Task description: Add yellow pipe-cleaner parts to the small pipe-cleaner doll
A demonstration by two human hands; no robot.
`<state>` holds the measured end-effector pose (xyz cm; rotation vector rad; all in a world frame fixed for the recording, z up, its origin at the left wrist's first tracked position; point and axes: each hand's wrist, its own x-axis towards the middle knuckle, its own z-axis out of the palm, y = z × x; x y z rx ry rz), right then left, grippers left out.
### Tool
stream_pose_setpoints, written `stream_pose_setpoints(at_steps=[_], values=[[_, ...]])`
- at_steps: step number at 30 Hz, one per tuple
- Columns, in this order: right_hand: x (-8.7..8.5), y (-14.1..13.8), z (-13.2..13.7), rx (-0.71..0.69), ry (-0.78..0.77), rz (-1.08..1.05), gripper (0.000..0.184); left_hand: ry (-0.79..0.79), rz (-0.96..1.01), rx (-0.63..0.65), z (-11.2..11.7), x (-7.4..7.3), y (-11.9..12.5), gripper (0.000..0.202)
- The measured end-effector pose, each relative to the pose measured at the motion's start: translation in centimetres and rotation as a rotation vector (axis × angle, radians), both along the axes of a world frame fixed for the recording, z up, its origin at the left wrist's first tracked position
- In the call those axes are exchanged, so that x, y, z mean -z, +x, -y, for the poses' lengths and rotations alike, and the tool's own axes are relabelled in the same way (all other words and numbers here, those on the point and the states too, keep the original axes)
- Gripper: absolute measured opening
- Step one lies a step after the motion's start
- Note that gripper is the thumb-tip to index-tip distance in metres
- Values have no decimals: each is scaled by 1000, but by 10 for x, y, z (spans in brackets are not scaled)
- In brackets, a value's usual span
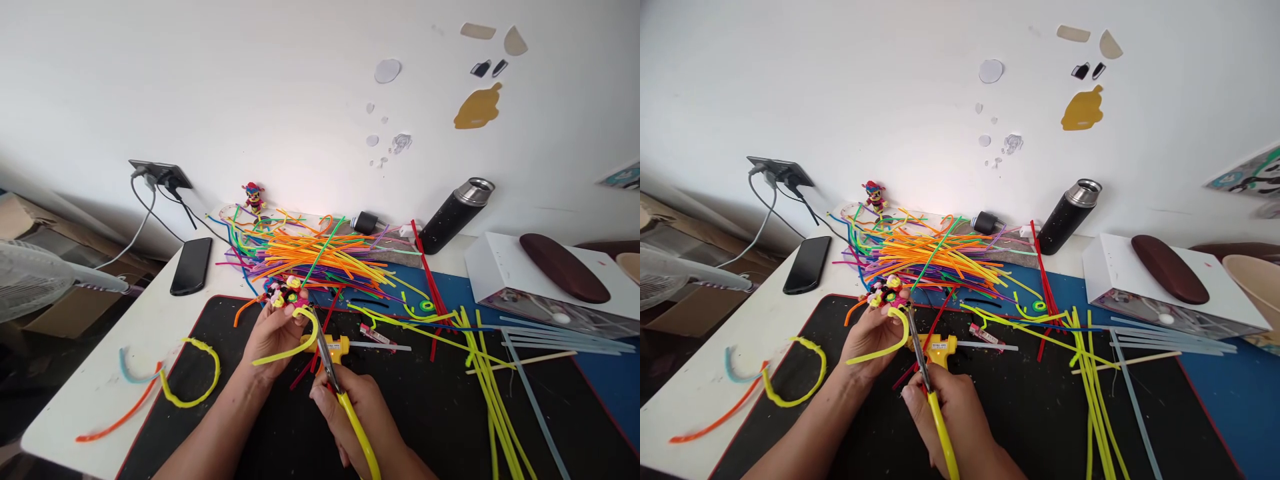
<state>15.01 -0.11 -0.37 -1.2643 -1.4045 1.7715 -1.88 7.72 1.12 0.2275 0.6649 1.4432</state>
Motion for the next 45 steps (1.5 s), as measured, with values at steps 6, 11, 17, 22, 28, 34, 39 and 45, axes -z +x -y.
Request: stream_pose_setpoints(at_steps=[6, 11, 17, 22, 28, 34, 39, 45], values=[[2, 1, -1, -13, 73, -15, 56, -18, 50, 3, 1, -1, 2, 52], [1, 4, -3, -29, 81, -24, 57, -27, 86, 41, 1, -2, 3, 43], [-7, 11, -5, -53, 13, -39, 67, -41, 128, 55, 3, -4, 2, 43], [-16, 11, -4, -107, -79, -92, 74, 20, 52, 18, 3, -6, -3, 47], [-12, 7, 1, -99, -125, -182, 79, 114, -59, -6, 4, -7, -8, 50], [-15, 15, 2, -201, -202, -304, 88, 131, -93, -7, 6, -8, -10, 51], [-13, 18, 4, -253, -240, -358, 94, 122, -76, -29, 5, -8, -12, 51], [2, 17, 15, -191, -266, -391, 94, 90, -15, -91, 1, -11, -19, 56]])
